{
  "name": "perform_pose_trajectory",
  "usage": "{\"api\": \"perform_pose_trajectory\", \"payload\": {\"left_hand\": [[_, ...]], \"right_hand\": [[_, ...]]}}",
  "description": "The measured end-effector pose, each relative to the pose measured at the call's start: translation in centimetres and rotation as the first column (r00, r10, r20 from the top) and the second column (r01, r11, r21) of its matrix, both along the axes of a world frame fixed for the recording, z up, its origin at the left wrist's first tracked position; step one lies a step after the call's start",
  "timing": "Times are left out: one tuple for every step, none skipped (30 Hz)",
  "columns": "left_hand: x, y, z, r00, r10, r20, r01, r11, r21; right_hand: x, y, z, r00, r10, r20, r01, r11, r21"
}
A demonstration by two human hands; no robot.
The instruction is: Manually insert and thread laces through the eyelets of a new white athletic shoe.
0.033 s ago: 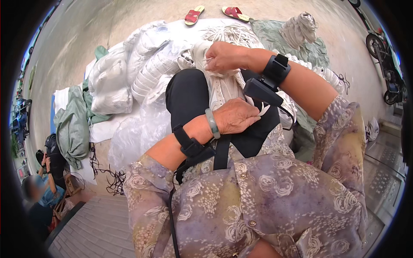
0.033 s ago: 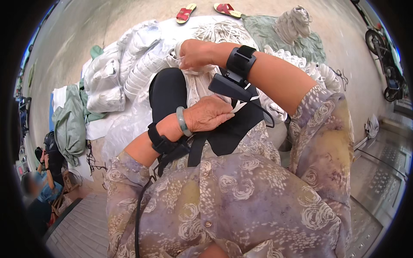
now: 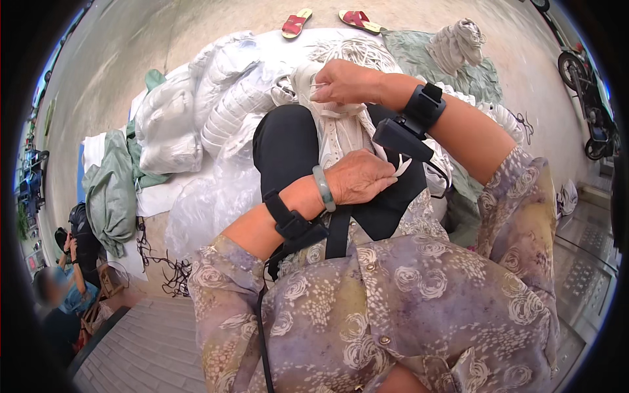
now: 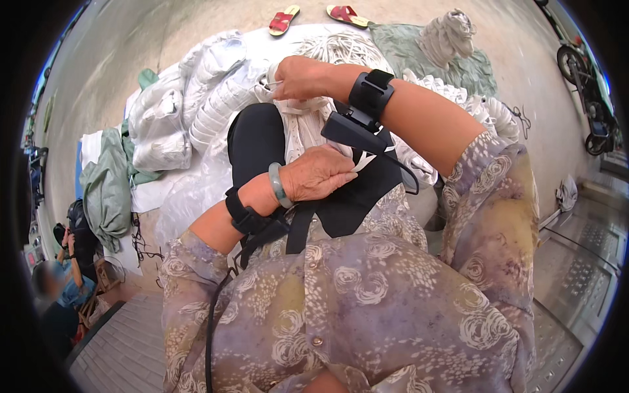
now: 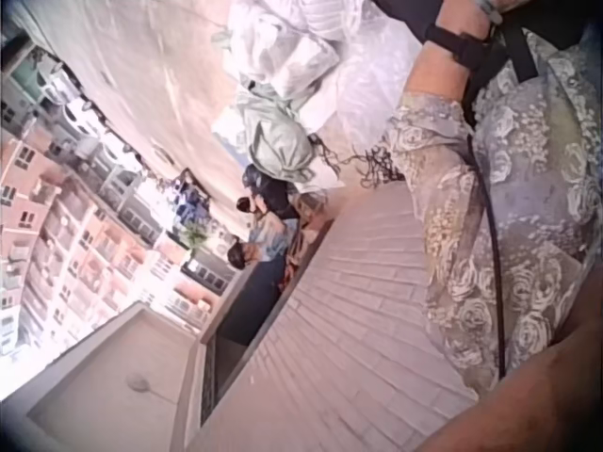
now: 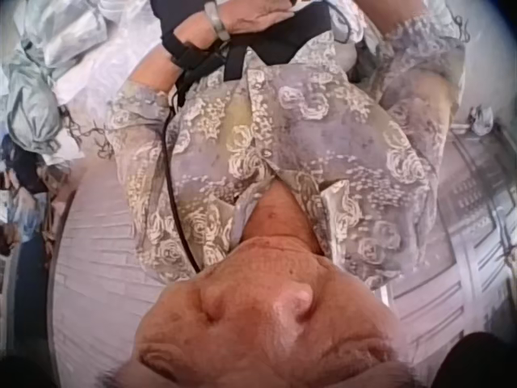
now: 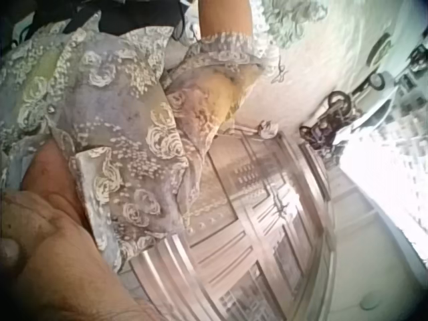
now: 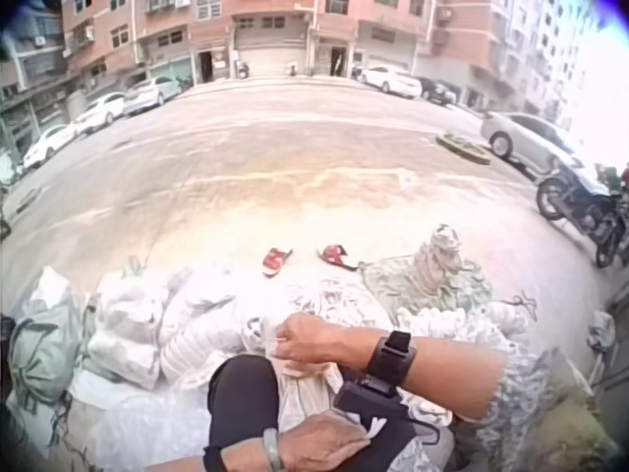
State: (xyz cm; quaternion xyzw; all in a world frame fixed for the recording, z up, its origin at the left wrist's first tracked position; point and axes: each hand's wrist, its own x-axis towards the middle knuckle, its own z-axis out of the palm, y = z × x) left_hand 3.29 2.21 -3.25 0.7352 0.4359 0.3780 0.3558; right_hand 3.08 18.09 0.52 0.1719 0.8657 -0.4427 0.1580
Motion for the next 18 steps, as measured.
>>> {"api": "perform_pose_trajectory", "payload": {"left_hand": [[0.0, -0.1, 0.1, 1.000, 0.002, 0.030, -0.002, 1.000, 0.005], [-0.2, -0.3, 0.1, 1.000, 0.007, 0.025, -0.007, 1.000, 0.004], [-0.4, -0.4, 0.5, 0.998, 0.025, 0.058, -0.022, 0.999, -0.047], [-0.5, -0.4, 0.8, 0.995, 0.045, 0.090, -0.036, 0.995, -0.098], [-0.5, -0.4, 1.2, 0.995, 0.046, 0.084, -0.038, 0.995, -0.096], [-0.5, -0.3, 2.1, 0.981, 0.073, 0.182, -0.035, 0.979, -0.202], [-0.4, -0.2, 3.1, 0.955, 0.109, 0.275, -0.021, 0.952, -0.304], [-0.4, -0.1, 4.1, 0.957, 0.108, 0.269, -0.022, 0.953, -0.304], [-0.3, -0.3, 5.5, 0.905, 0.086, 0.417, 0.114, 0.895, -0.431], [-0.1, -0.6, 6.2, 0.826, 0.091, 0.556, 0.263, 0.811, -0.522], [0.9, -0.8, 6.2, 0.862, -0.071, 0.502, 0.230, 0.937, -0.262], [0.5, -0.5, 7.8, 0.905, -0.176, 0.387, 0.296, 0.914, -0.278], [0.4, -0.4, 8.0, 0.891, -0.191, 0.412, 0.310, 0.919, -0.244], [0.3, -0.3, 8.1, 0.875, -0.207, 0.437, 0.323, 0.923, -0.209], [0.4, -0.5, 8.1, 0.878, -0.209, 0.430, 0.322, 0.923, -0.210], [0.6, -0.6, 7.9, 0.894, -0.191, 0.405, 0.294, 0.933, -0.209], [0.8, -0.7, 7.6, 0.908, -0.174, 0.381, 0.268, 0.941, -0.207], [0.8, -1.0, 7.4, 0.911, -0.173, 0.375, 0.264, 0.942, -0.208]], "right_hand": [[0.3, 0.4, -0.1, 0.998, -0.046, -0.052, 0.049, 0.998, 0.044], [0.8, 0.6, -0.3, 0.997, -0.042, -0.057, 0.045, 0.998, 0.043], [1.4, 0.7, -0.7, 0.990, 0.019, -0.138, 0.020, 0.960, 0.278], [1.9, 0.9, -1.1, 0.974, 0.097, -0.202, 0.017, 0.866, 0.499], [2.2, 1.0, -1.4, 0.983, 0.065, -0.172, 0.025, 0.879, 0.477], [2.3, 1.3, -1.8, 0.982, 0.064, -0.178, 0.030, 0.879, 0.476], [2.4, 1.5, -2.3, 0.973, 0.038, -0.229, 0.071, 0.891, 0.448], [2.5, 1.6, -2.7, 0.960, 0.011, -0.279, 0.112, 0.901, 0.418], [2.5, 1.6, -3.0, 0.958, 0.014, -0.287, 0.112, 0.902, 0.417], [2.6, 1.5, -3.3, 0.954, 0.004, -0.301, 0.121, 0.910, 0.396], [2.7, 1.5, -3.6, 0.949, -0.007, -0.314, 0.131, 0.918, 0.374], [2.7, 1.5, -3.7, 0.947, -0.004, -0.321, 0.131, 0.918, 0.375], [2.8, 1.5, -3.8, 0.956, -0.024, -0.292, 0.130, 0.929, 0.347], [3.0, 1.5, -3.9, 0.964, -0.044, -0.261, 0.130, 0.938, 0.320], [3.1, 1.5, -4.1, 0.962, -0.044, -0.269, 0.133, 0.938, 0.321], [3.2, 1.5, -4.4, 0.951, -0.097, -0.295, 0.182, 0.944, 0.275], [3.5, 1.6, -4.6, 0.936, -0.151, -0.317, 0.230, 0.946, 0.228], [3.8, 1.5, -4.7, 0.934, -0.150, -0.324, 0.230, 0.946, 0.226]]}}
